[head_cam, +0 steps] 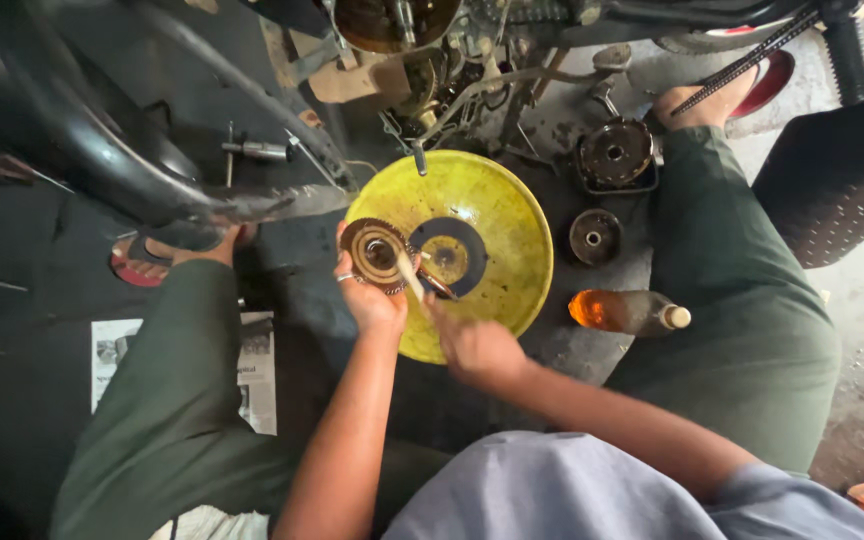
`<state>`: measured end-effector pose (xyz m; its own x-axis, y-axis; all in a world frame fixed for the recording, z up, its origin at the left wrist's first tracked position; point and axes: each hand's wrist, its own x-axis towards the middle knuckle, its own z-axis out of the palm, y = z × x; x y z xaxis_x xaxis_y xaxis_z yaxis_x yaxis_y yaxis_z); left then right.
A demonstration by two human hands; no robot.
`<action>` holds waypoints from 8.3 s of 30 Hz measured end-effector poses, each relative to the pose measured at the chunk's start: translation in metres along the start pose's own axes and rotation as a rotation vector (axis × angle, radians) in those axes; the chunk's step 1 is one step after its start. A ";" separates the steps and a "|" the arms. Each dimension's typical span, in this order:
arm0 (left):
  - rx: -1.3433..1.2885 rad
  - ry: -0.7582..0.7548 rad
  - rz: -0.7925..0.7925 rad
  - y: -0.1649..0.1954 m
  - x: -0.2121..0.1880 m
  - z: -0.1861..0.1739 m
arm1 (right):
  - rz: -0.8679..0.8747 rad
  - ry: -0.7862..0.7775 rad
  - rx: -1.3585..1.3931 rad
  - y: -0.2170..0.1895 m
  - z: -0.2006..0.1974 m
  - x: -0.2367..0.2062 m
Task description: The person sits on the floor and cleans disassembled motorcycle engine parts. They pour an orange liquid from a plastic bottle onto small metal components and a gear, then scrub them with a toothbrush over a yellow basin. The person places cleaned parts onto a newspaper and repeats the process on additional components.
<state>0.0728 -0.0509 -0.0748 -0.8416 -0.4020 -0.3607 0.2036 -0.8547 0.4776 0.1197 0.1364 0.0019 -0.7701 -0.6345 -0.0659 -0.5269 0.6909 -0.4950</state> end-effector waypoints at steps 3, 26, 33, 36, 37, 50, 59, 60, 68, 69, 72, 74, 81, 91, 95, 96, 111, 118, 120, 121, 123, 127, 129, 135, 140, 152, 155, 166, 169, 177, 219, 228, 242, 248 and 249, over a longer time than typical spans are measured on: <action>-0.014 0.058 -0.028 0.003 -0.001 0.004 | -0.160 -0.005 -0.266 0.006 0.015 -0.008; 0.129 0.067 -0.162 0.005 0.006 -0.007 | 0.205 -0.275 -0.323 0.092 0.033 0.025; 0.139 0.035 -0.041 -0.011 0.009 -0.009 | 0.110 -0.152 -0.046 -0.009 0.000 0.025; 0.165 0.199 -0.146 0.002 0.010 -0.005 | 0.096 -0.071 -0.024 -0.023 -0.016 0.024; 0.176 0.278 -0.207 0.006 0.009 -0.003 | 0.115 -0.121 -0.028 -0.025 -0.018 0.025; 0.249 0.188 -0.282 -0.003 -0.009 0.020 | 0.047 -0.146 -0.041 -0.020 -0.017 0.038; 0.170 0.111 -0.300 -0.012 -0.006 0.010 | 0.036 -0.121 -0.007 -0.019 -0.017 0.038; 0.189 0.121 -0.319 -0.009 -0.006 0.010 | 0.087 -0.129 -0.021 -0.017 -0.016 0.036; 0.166 0.082 -0.190 0.011 -0.004 0.024 | 0.036 0.026 0.009 0.005 -0.009 0.035; 0.176 0.109 -0.225 0.011 -0.004 0.024 | 0.083 0.006 -0.004 0.006 -0.007 0.036; 0.187 0.050 -0.193 0.011 -0.005 0.022 | 0.189 -0.060 -0.040 0.007 -0.007 0.035; 0.172 0.024 -0.153 0.012 -0.005 0.018 | 0.203 -0.081 -0.055 0.008 -0.007 0.029; 0.146 0.108 -0.186 0.012 -0.001 0.017 | 0.082 -0.013 -0.079 0.009 -0.007 0.022; 0.126 0.033 -0.075 0.027 0.005 0.005 | 0.096 -0.022 -0.028 0.010 -0.003 0.023; 0.082 0.005 -0.005 0.028 0.003 0.008 | -0.028 0.026 -0.062 0.007 0.002 0.020; 0.085 0.012 -0.002 0.030 0.003 0.010 | -0.023 -0.013 -0.042 0.003 0.004 0.014; 0.153 0.052 -0.202 0.005 -0.008 0.007 | 0.030 -0.102 -0.138 0.002 -0.009 0.052; 0.144 0.090 -0.131 0.025 0.002 0.005 | -0.030 -0.157 -0.035 -0.010 -0.009 0.001; 0.187 0.063 -0.149 0.020 0.000 0.001 | -0.053 -0.168 -0.011 -0.022 -0.005 0.003; 0.208 0.046 -0.157 0.016 -0.001 0.000 | -0.052 -0.146 -0.021 -0.025 -0.004 0.010; 0.240 0.013 -0.118 0.006 -0.004 -0.002 | -0.030 -0.116 -0.071 -0.019 -0.008 0.029; 0.048 -0.020 -0.061 0.013 -0.001 0.000 | 0.069 -0.108 -0.113 0.001 -0.020 0.036; 0.051 0.006 -0.085 0.026 0.003 0.004 | 0.028 -0.091 -0.095 0.000 -0.017 0.018; 0.111 0.037 -0.208 0.011 -0.008 0.008 | -0.059 -0.119 -0.110 -0.006 0.012 0.015; 0.174 -0.026 -0.140 -0.009 -0.010 -0.005 | 0.373 -0.288 -0.065 0.051 0.002 0.047; 0.333 -0.004 -0.266 -0.004 -0.019 0.016 | 0.479 -0.744 -0.823 0.134 -0.064 -0.027; 0.366 -0.023 -0.303 -0.002 -0.032 0.030 | 0.443 -0.769 -0.844 0.137 -0.067 -0.058; 0.477 -0.125 -0.330 0.002 -0.058 0.046 | 0.070 -0.777 -0.128 0.118 -0.224 -0.044; 0.500 -0.076 -0.307 -0.003 -0.058 0.054 | -0.066 -0.509 0.579 0.114 -0.300 -0.069; 0.428 -0.220 -0.310 0.000 -0.081 0.113 | 0.045 0.557 0.950 0.047 -0.294 -0.114; 0.095 -0.480 -0.429 0.024 -0.055 0.119 | -0.121 1.202 1.233 -0.023 -0.239 -0.116; 0.165 -0.475 -0.391 0.031 -0.061 0.118 | -0.126 1.186 1.257 -0.023 -0.238 -0.116; 0.189 -0.498 -0.370 0.041 -0.067 0.123 | -0.207 1.140 1.324 -0.032 -0.245 -0.125; 0.190 -0.512 -0.377 0.042 -0.069 0.120 | -0.271 1.028 1.332 -0.052 -0.248 -0.127; 0.194 -0.515 -0.374 0.043 -0.069 0.119 | -0.293 1.038 1.337 -0.053 -0.248 -0.127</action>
<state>0.0800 -0.0206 0.0658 -0.9794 0.1593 -0.1241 -0.2015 -0.8123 0.5474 0.1561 0.2659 0.2512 -0.8869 0.1685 0.4302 -0.4544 -0.4867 -0.7461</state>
